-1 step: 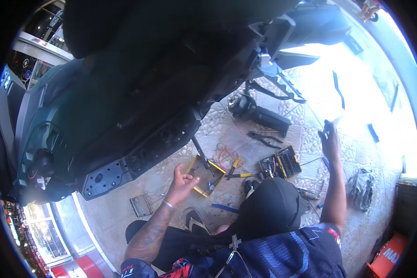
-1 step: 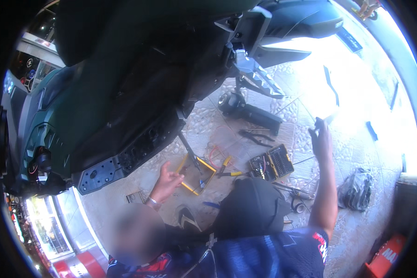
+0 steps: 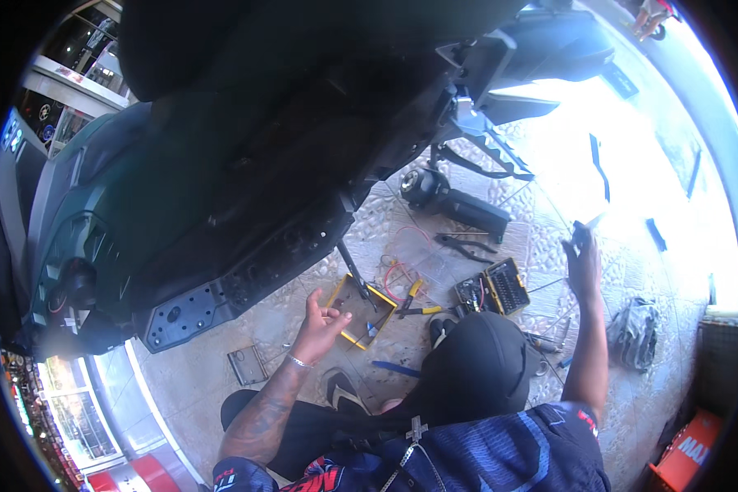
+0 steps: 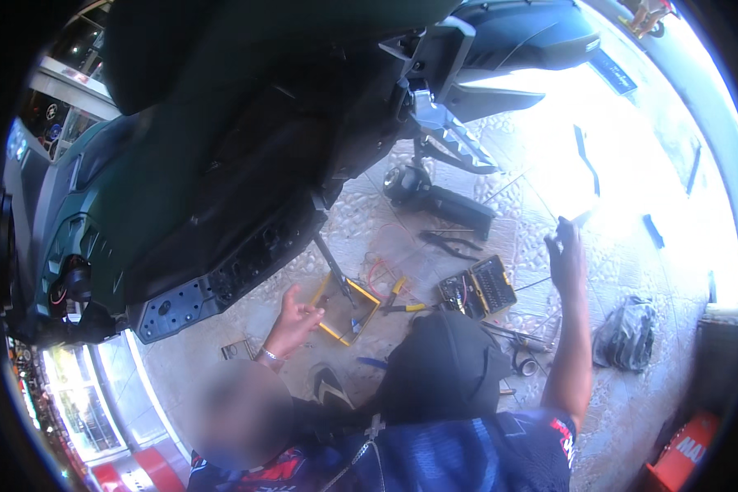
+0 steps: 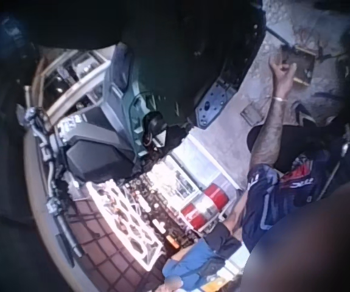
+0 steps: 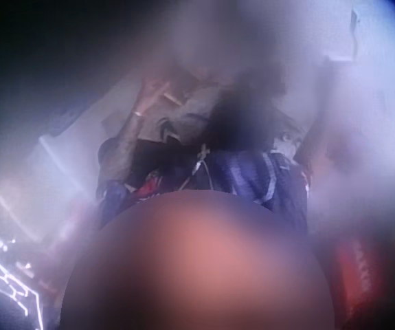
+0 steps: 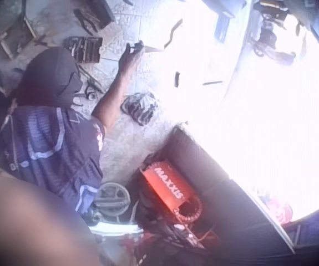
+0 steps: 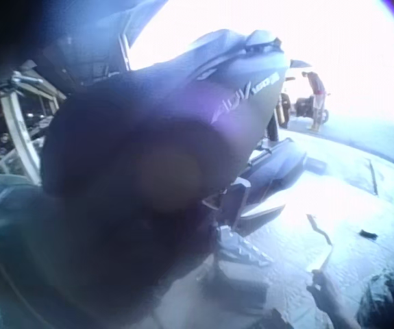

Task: The person sits on the floor and uses a screwdriver to remove and reattach a side panel on a motorcycle. They manipulate fasteners and align the panel to the frame throughout the clip.

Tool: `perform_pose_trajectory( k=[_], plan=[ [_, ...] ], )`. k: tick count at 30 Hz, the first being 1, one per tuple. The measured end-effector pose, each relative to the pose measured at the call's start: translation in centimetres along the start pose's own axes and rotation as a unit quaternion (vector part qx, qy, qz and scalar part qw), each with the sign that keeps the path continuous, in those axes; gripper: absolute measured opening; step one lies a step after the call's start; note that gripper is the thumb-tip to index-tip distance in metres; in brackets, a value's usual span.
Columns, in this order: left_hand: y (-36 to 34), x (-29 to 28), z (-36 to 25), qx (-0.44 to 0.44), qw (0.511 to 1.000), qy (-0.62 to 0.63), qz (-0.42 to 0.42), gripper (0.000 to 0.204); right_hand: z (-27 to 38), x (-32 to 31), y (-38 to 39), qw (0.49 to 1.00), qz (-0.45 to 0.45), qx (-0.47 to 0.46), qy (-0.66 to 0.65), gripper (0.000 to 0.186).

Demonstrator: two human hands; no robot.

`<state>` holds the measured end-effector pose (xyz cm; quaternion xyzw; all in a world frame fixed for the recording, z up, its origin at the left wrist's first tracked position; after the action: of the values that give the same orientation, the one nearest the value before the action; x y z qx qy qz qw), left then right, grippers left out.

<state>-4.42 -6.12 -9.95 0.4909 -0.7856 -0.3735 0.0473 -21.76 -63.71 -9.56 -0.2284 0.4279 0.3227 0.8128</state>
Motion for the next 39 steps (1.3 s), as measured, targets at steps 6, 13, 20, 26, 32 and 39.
perform_pose_trajectory(
  k=[6,13,20,26,32,39],
  plan=[
    [2.1,0.6,-2.1,0.058,0.998,0.018,0.007,0.103,9.9,-9.5,9.7,0.988,-0.106,-0.109,-0.033,0.026],
    [6.3,1.8,-7.5,0.170,0.979,0.109,0.015,0.094,25.6,-14.8,12.4,0.926,-0.106,-0.361,0.016,0.023],
    [11.3,0.7,-13.3,0.301,0.929,0.216,0.022,0.074,36.7,-7.7,13.7,0.782,0.018,-0.619,0.071,0.018],
    [10.9,-1.1,-13.5,0.314,0.929,0.192,-0.046,0.073,38.5,2.1,11.5,0.640,0.043,-0.742,0.193,0.024],
    [8.5,-1.5,-12.0,0.281,0.945,0.144,-0.084,0.084,38.9,9.3,6.9,0.654,0.068,-0.712,0.247,0.025],
    [6.0,-2.0,-12.0,0.266,0.949,0.126,-0.114,0.099,40.5,9.9,4.7,0.691,0.030,-0.661,0.292,0.019]
  ],
)
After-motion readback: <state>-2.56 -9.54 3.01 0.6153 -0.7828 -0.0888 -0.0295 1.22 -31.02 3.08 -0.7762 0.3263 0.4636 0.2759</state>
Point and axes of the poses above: each hand's wrist, its own y-axis away from the middle knuckle, its own x-axis out of the palm, z = x × y, the point moved 4 cm from there along -y, towards the middle knuckle
